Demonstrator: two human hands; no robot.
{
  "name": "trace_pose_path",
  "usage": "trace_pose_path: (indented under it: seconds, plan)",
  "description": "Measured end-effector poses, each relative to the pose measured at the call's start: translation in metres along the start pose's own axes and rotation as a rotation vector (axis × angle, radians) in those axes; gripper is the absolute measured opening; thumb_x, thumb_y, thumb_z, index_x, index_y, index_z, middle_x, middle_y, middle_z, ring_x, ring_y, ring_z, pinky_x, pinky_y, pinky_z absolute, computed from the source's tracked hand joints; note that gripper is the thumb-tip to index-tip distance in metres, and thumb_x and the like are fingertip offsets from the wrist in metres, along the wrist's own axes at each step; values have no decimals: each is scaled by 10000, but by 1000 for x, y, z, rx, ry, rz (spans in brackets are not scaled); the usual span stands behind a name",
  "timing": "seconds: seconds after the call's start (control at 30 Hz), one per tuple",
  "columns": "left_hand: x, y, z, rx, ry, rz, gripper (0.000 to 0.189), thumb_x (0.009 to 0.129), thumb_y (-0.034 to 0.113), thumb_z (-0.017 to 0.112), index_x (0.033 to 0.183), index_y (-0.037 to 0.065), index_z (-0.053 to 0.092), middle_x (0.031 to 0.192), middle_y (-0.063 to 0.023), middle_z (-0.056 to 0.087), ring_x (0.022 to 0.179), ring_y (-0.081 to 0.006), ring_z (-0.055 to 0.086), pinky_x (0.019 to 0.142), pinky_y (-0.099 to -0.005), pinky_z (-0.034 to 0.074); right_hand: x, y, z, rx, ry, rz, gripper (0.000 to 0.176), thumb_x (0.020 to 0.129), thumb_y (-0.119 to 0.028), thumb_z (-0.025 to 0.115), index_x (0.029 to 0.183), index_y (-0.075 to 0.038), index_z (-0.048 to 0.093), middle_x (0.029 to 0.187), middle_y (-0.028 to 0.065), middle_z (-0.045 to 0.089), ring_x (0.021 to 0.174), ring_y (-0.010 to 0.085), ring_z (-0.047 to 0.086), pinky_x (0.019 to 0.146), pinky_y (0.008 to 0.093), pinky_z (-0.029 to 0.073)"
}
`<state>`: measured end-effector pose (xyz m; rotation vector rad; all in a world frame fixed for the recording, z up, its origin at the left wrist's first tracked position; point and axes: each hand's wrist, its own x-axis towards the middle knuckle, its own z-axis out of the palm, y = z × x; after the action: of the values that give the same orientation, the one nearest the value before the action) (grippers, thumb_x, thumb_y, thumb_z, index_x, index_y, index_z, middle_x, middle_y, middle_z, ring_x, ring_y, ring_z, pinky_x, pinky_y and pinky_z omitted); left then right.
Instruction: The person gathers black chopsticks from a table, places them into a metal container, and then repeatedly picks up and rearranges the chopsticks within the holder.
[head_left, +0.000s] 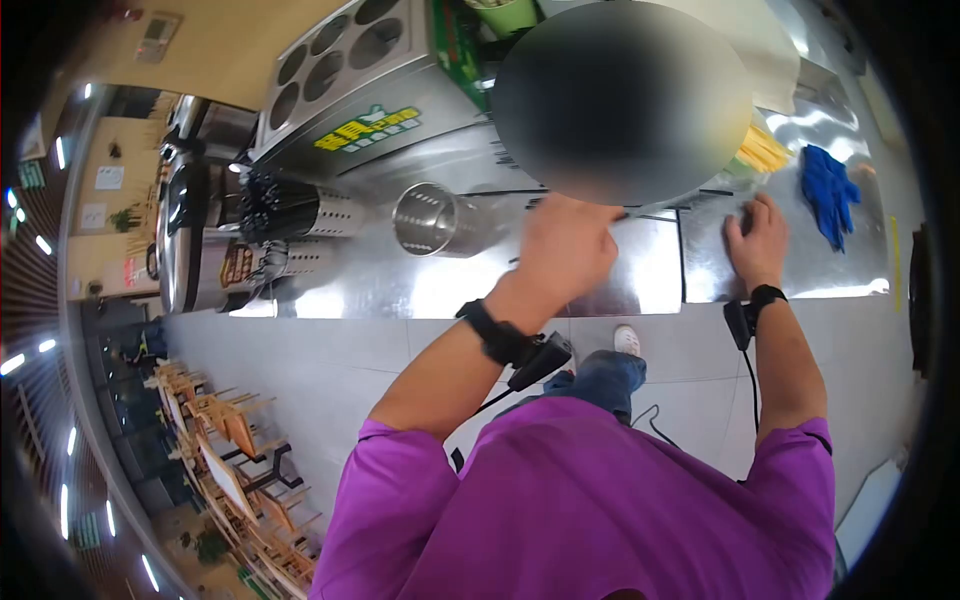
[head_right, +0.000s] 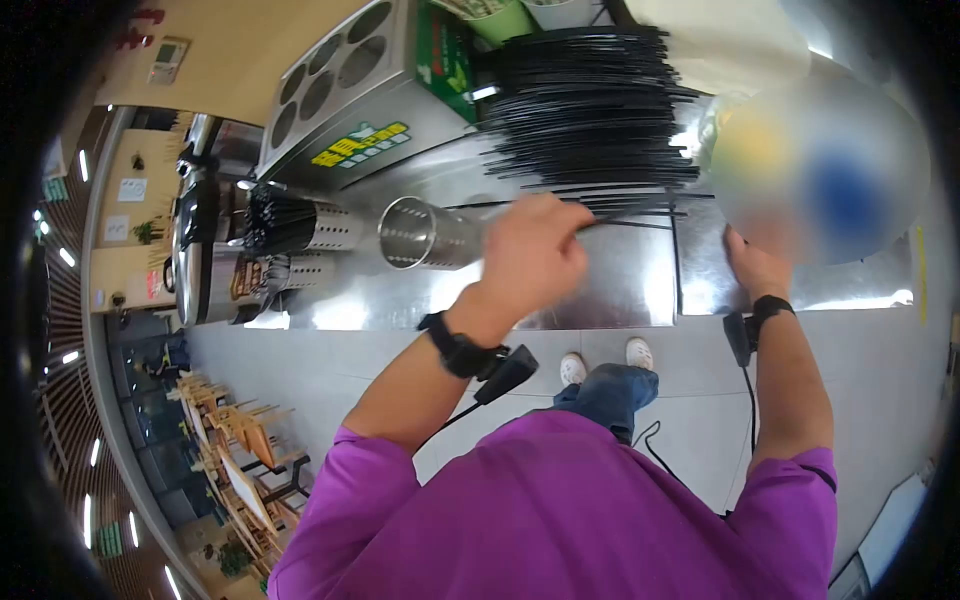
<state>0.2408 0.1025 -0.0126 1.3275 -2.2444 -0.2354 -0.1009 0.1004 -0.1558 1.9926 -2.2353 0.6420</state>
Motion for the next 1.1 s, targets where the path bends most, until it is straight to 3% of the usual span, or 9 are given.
trace_pose_path:
  seconds: [0.1,0.23,0.33,0.43,0.73,0.83,0.97,1.03,1.1]
  plan:
    - [1,-27,-78,-81,294,-108,210,777,-14,655,967,58,709,798,-34,654,698,-145,619,632,-294,516,0,4,3,-19,-17,-11,373,816,-317,711,1089,-79,623,1342,141,573,1243,348,506,1080,449,361]
    - [-28,-89,-137,-563,654,-504,110,870,-4,644,970,25,676,834,-7,650,646,-73,574,576,-213,476,-2,12,11,-25,-1,-29,380,823,-322,713,1102,-84,614,1353,138,568,1259,342,498,1084,454,347]
    - [-48,-124,-131,-591,536,-691,93,857,20,651,947,22,674,774,-13,652,623,-79,588,565,-224,481,-1,12,12,-22,1,-23,378,825,-324,712,1102,-87,610,1353,134,568,1260,336,499,1083,455,346]
    - [-63,-151,-96,-168,285,-688,107,838,63,676,935,18,673,738,-22,659,617,-92,612,559,-244,494,-1,12,11,-45,-12,-27,374,828,-327,709,1099,-90,609,1354,126,569,1263,325,498,1086,455,342]
    - [-45,-181,-78,-5,-134,-887,206,843,160,736,917,-20,667,727,-85,679,618,-167,664,550,-323,551,1,0,-3,28,7,-14,317,802,-280,677,1028,-62,628,1228,143,617,1144,343,558,993,460,410]
    - [-60,-209,-65,49,-72,-757,318,843,221,756,1022,-26,666,767,-103,694,603,-175,660,557,-331,537,0,-2,-7,5,36,-27,326,784,-302,699,1024,-96,616,1232,103,599,1209,303,524,1022,448,383]
    - [-39,-116,-92,440,250,-616,323,796,217,785,1043,31,693,872,-95,688,767,-195,674,686,-345,542,0,-1,-3,3,38,-23,366,784,-333,704,1049,-99,610,1267,93,579,1250,291,492,1081,473,327]
    - [-29,-77,-62,105,284,-390,248,806,182,767,1005,50,700,888,-108,679,738,-231,665,714,-365,549,1,-3,-5,5,30,-11,378,781,-337,707,1056,-95,611,1272,96,575,1259,292,486,1083,475,326]
    - [-13,-39,-21,52,-53,-61,201,799,132,743,980,57,700,953,-116,685,814,-262,667,761,-375,555,-1,-4,-7,7,13,-8,386,779,-339,709,1060,-92,612,1277,97,572,1265,294,481,1085,478,323]
